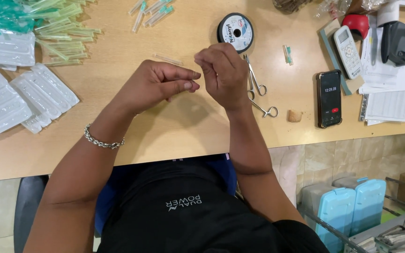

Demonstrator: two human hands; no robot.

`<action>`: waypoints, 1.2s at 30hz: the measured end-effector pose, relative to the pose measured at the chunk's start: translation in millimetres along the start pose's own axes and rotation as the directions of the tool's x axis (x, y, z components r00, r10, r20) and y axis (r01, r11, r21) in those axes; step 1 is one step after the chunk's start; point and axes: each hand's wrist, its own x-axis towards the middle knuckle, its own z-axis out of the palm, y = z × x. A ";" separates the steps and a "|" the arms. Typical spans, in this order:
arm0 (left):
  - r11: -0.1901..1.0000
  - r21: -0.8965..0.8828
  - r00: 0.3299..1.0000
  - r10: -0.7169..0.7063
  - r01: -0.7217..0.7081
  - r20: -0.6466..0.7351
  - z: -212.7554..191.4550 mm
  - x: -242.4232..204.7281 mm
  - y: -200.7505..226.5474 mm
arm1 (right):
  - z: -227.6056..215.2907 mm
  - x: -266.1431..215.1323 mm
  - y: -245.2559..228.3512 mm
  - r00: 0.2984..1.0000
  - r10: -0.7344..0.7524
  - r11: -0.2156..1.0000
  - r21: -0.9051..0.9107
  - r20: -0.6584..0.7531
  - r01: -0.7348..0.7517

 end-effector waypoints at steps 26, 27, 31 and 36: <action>0.932 -0.291 0.962 0.153 -0.217 -0.226 -6.2 4.1 -5.6 | 8.9 2.0 -8.5 0.998 -0.039 0.999 0.013 0.057 0.039; 0.912 -0.331 0.946 0.145 -0.241 -0.289 -6.2 5.3 -6.0 | 10.4 3.5 -12.2 0.996 -0.059 0.998 0.011 0.066 0.058; 0.931 -0.175 0.908 0.248 -0.320 -0.338 -0.7 2.7 -9.9 | 16.1 -1.8 -11.1 0.998 -0.017 1.000 0.001 0.057 0.017; 0.633 0.618 0.687 0.699 -0.465 -0.198 2.0 5.1 -26.4 | 22.7 -8.7 -6.7 0.996 0.091 0.996 -0.002 0.007 -0.091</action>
